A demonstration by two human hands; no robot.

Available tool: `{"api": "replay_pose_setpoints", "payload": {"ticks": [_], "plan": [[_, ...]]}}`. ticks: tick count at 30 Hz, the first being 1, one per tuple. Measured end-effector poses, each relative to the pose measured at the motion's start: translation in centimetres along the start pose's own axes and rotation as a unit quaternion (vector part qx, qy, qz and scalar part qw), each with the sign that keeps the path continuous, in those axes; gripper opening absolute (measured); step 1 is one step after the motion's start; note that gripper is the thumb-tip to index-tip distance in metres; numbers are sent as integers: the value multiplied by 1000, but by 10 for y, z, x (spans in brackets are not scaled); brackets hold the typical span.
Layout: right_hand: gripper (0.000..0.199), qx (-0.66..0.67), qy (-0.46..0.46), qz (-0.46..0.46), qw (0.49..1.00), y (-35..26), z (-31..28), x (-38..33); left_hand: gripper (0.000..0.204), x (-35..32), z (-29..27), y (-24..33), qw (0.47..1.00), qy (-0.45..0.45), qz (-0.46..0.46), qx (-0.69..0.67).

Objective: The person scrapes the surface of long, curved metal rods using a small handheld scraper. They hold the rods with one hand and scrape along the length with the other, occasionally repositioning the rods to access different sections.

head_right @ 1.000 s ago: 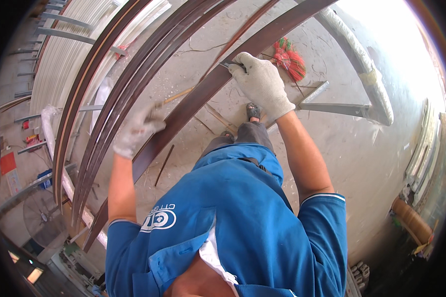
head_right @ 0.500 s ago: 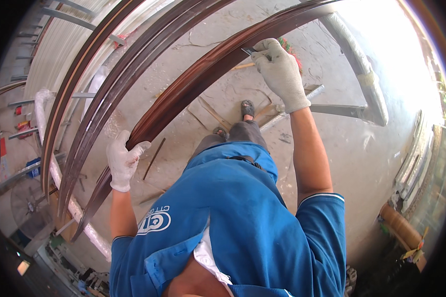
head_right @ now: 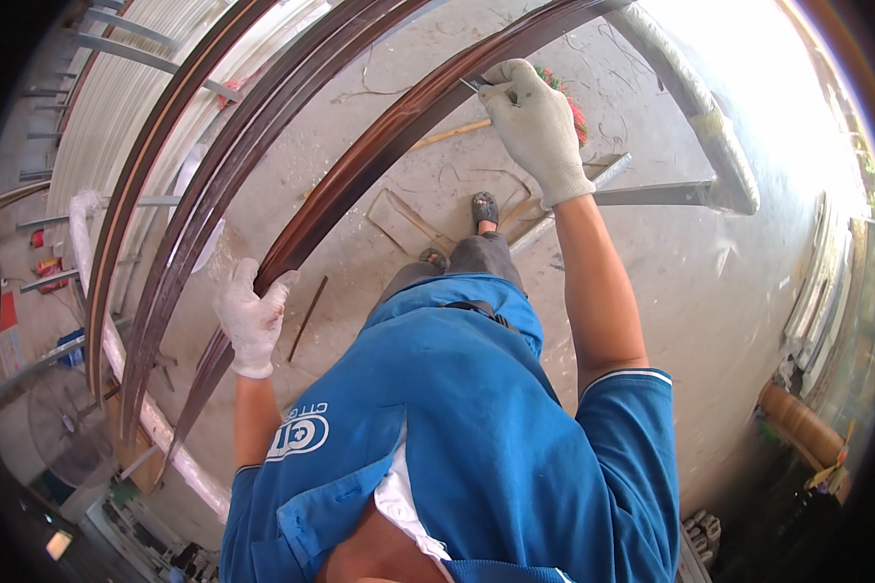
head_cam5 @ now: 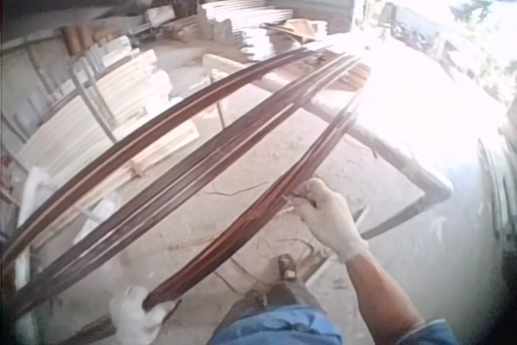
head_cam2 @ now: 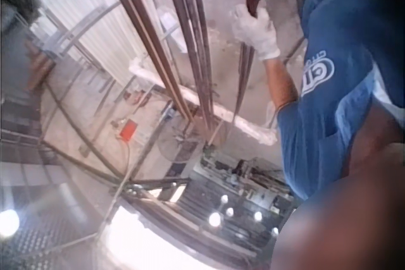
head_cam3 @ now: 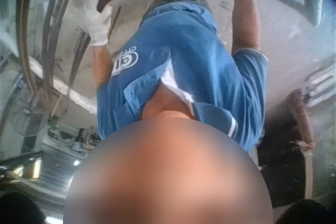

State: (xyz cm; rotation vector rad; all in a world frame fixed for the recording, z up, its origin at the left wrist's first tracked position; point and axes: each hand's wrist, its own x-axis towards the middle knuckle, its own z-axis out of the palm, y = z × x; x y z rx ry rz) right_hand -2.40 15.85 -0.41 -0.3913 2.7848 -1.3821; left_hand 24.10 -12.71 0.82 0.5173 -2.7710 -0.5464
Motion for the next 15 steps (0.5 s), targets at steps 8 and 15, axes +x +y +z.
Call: {"api": "replay_pose_setpoints", "payload": {"ticks": [8, 15], "plan": [[25, 5, -64, -47, 997, -17, 26, -19, 36, -1, -2, 4, 999, -2, 20, 39], [24, 35, 12, -35, 999, -15, 36, -26, 35, -40, -45, -42, 990, -85, -73, 91]]}}
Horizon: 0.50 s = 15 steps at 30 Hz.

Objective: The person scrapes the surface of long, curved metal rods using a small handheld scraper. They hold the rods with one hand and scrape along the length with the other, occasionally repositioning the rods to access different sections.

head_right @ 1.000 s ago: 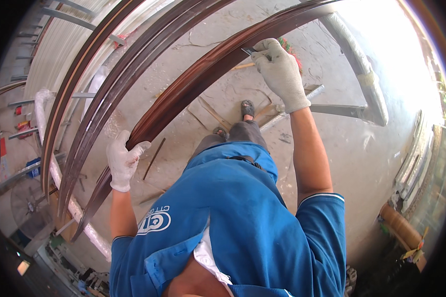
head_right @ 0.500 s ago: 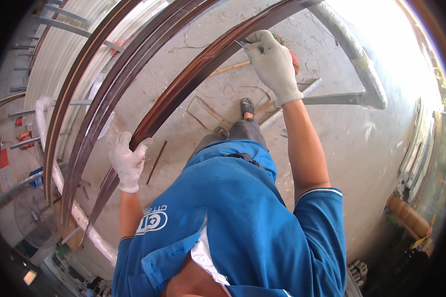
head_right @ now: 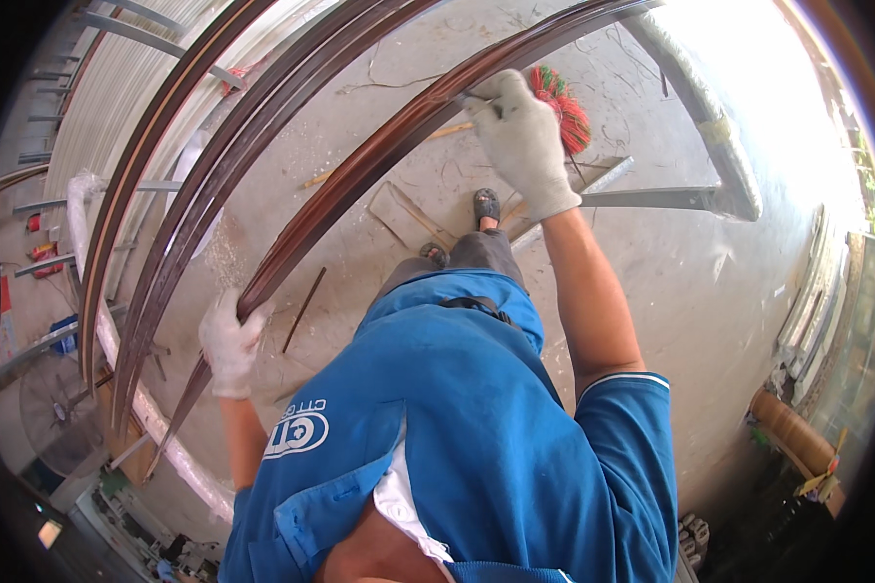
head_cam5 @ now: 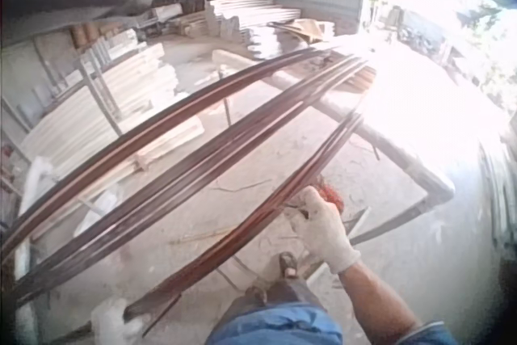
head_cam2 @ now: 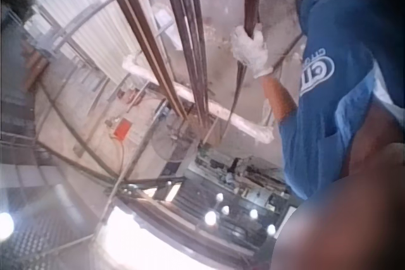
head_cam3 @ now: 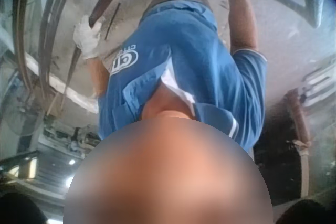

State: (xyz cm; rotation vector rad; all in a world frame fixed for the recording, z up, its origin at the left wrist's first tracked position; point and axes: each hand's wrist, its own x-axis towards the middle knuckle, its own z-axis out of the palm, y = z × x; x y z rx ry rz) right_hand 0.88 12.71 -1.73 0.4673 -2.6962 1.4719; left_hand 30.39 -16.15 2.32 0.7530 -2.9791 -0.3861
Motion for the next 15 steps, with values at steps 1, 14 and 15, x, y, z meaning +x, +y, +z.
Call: {"api": "replay_pose_setpoints", "payload": {"ticks": [1, 14, 15], "plan": [[21, -4, 13, -44, 999, 1, 5, -3, 36, -9, -4, -12, 999, -6, -19, 30], [20, 8, -79, -40, 996, -27, 12, -5, 41, -32, 2, -41, 997, 58, 17, 52], [18, 12, -82, -28, 996, -28, 12, -5, 41, -31, 4, -38, 997, 61, 19, 51]]}}
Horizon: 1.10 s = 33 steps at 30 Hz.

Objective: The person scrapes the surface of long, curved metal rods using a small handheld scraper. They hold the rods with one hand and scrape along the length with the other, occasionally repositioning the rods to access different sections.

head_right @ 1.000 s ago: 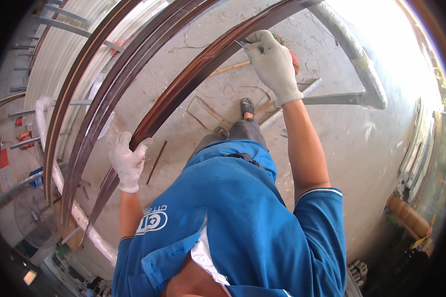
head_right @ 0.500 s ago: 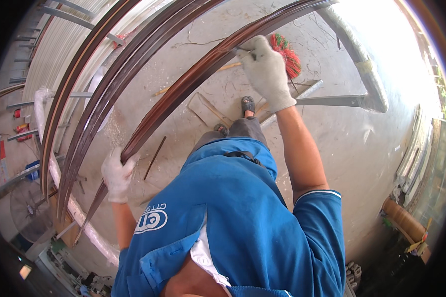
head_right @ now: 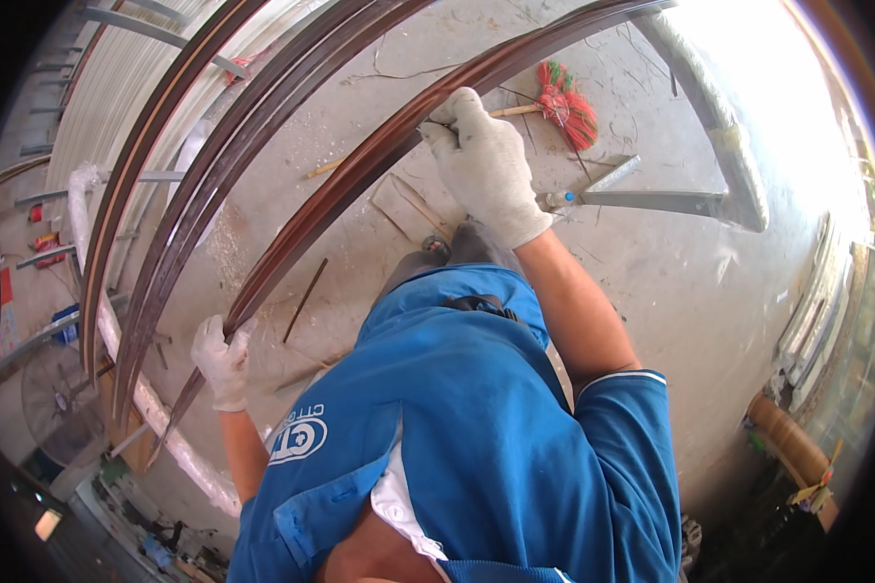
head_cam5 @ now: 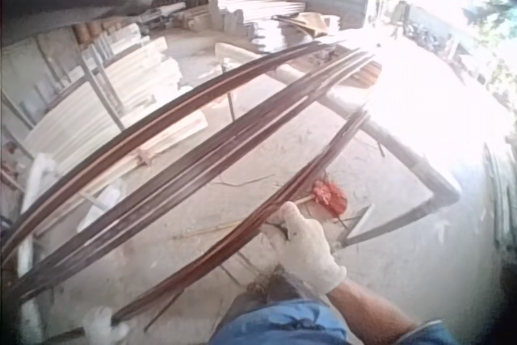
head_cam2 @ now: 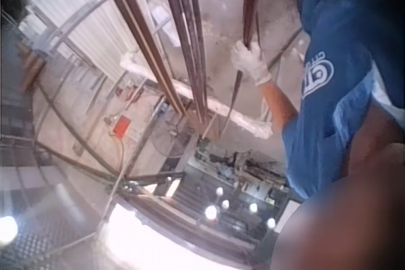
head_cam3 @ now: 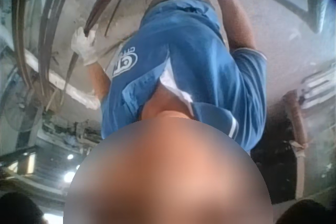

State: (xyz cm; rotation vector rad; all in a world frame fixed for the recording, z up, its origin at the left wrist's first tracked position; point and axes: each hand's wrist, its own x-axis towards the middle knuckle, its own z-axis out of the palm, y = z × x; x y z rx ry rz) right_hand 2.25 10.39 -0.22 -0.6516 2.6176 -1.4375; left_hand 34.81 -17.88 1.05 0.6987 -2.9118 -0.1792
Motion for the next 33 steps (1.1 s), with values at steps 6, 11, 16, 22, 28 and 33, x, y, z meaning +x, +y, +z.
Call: {"api": "replay_pose_setpoints", "payload": {"ticks": [6, 11, 16, 22, 28, 33], "plan": [[17, 20, 34, 26, 999, 8, -11, 10, 40, 16, 9, 23, 999, 35, 28, 13], [18, 52, 5, -15, 999, 10, -3, 6, 38, 46, 14, 65, 999, 28, 25, -14], [15, 22, 5, -2, 1000, 22, -16, 17, 30, 84, 34, 126, 996, 22, 87, -24], [13, 53, -39, -68, 996, 14, -9, 6, 24, 117, 53, 182, 996, 28, 76, -35], [11, 44, -65, -55, 995, 22, -2, 4, 30, 104, 44, 165, 999, -44, -7, -4], [12, 97, -52, -34, 993, 25, -1, 5, 35, 58, 18, 92, 995, -81, -57, -9]]}}
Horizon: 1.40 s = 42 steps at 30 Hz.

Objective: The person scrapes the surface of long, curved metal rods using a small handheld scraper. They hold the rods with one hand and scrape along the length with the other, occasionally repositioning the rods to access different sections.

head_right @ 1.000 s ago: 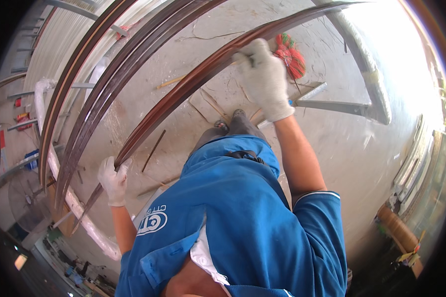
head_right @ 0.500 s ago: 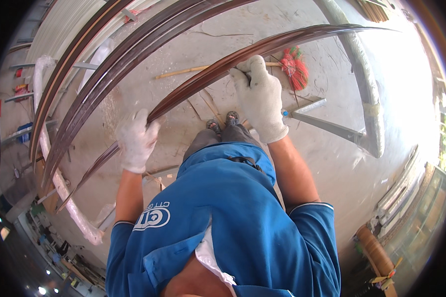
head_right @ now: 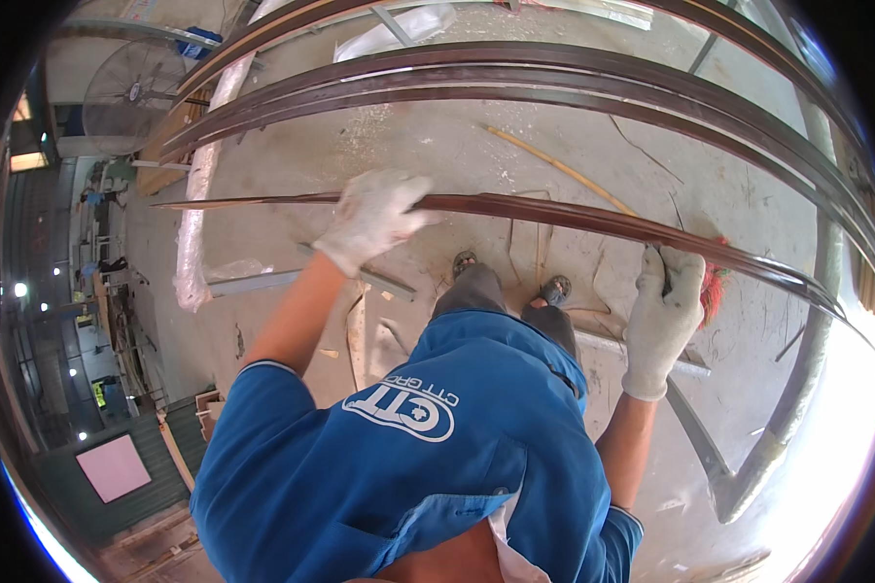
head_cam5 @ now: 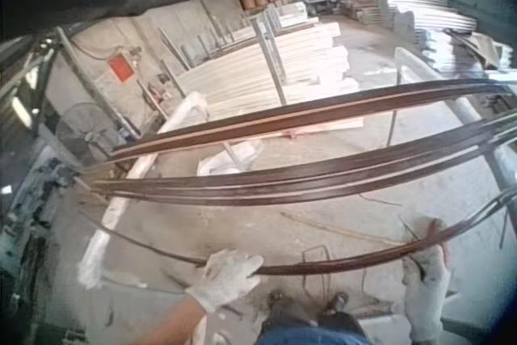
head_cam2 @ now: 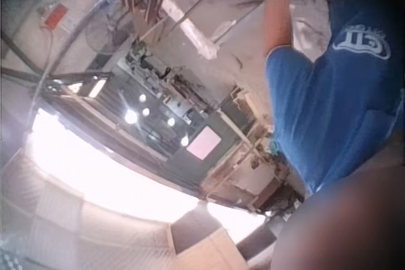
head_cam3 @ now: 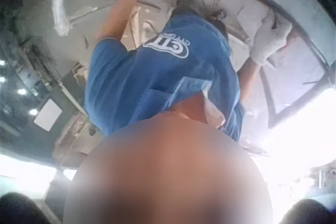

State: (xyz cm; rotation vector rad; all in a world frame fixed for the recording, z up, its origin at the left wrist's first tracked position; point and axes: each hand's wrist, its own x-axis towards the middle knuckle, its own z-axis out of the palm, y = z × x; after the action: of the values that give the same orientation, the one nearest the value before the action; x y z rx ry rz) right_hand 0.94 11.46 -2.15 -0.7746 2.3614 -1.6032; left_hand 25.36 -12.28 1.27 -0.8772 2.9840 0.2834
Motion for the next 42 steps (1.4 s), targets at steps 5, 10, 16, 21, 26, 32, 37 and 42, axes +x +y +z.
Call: {"api": "replay_pose_setpoints", "payload": {"ticks": [5, 10, 16, 21, 26, 32, 37, 42], "plan": [[5, -29, 33, -7, 999, -10, 7, -6, 32, -72, -28, -130, 993, -35, -113, -3], [9, -3, 95, 47, 994, -18, 25, -14, 30, -122, -44, -230, 982, 23, -178, -56], [12, -51, 127, 30, 990, -46, 94, -52, 30, -129, -44, -246, 996, 10, -77, -39], [15, -52, 129, 35, 990, -82, 158, -84, 29, -124, -46, -249, 999, 45, 7, 7], [15, -31, 81, 17, 996, -127, 230, -125, 31, -125, -43, -268, 998, 29, 38, -29], [16, -24, 34, 16, 999, -142, 260, -140, 36, -186, -76, -401, 969, -98, -214, -79], [16, -37, 42, -6, 998, -139, 245, -126, 38, -222, -72, -459, 990, 18, -136, -37], [16, -88, 84, 34, 992, -119, 202, -105, 21, -198, -58, -377, 996, 7, -86, 9]]}}
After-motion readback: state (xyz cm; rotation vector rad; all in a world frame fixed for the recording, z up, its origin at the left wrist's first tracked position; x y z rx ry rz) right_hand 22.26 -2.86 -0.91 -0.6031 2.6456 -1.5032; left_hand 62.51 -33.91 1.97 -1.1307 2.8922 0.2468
